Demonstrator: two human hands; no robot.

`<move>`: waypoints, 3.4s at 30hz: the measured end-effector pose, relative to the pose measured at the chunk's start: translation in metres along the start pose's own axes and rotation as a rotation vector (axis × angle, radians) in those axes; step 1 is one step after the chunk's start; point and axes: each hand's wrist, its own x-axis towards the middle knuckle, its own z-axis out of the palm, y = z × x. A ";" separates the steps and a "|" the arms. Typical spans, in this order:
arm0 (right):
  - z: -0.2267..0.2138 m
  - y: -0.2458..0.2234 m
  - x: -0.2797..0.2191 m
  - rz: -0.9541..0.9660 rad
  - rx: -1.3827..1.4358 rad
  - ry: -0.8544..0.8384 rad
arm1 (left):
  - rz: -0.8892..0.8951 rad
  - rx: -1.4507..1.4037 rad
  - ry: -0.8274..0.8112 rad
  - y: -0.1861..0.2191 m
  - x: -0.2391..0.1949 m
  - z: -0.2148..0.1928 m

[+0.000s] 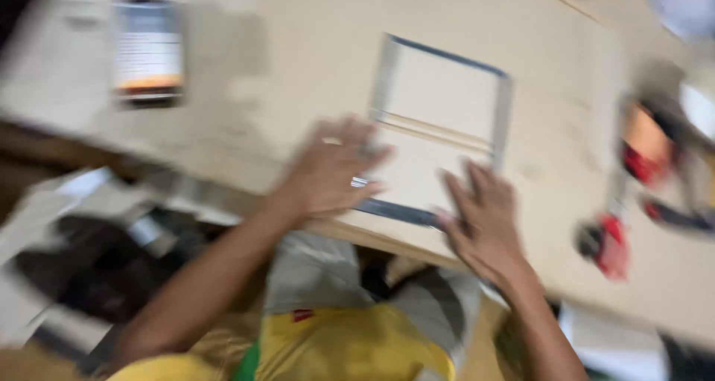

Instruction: Attaching a protective plastic film to a cardboard book cover and assembling the final book.

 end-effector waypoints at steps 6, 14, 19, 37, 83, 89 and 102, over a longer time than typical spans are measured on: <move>-0.020 0.002 -0.006 0.393 0.611 0.288 | -0.157 -0.788 0.155 0.033 -0.010 -0.024; -0.048 -0.024 -0.012 0.819 1.455 0.340 | -0.645 -1.479 -0.179 0.015 -0.021 -0.095; -0.012 -0.012 -0.050 0.099 0.629 0.222 | -0.558 -1.698 -0.213 -0.026 -0.020 -0.047; 0.000 -0.106 -0.027 0.899 1.574 0.277 | -0.433 -1.777 0.259 0.052 -0.003 -0.033; -0.035 -0.080 0.010 0.707 1.153 0.520 | -0.314 -1.145 0.285 0.067 -0.006 -0.079; -0.053 0.008 0.006 0.870 0.864 0.592 | -0.286 -0.773 0.450 -0.035 0.095 -0.038; -0.036 0.007 0.015 1.206 0.687 0.593 | 0.024 0.225 0.728 -0.173 0.337 -0.141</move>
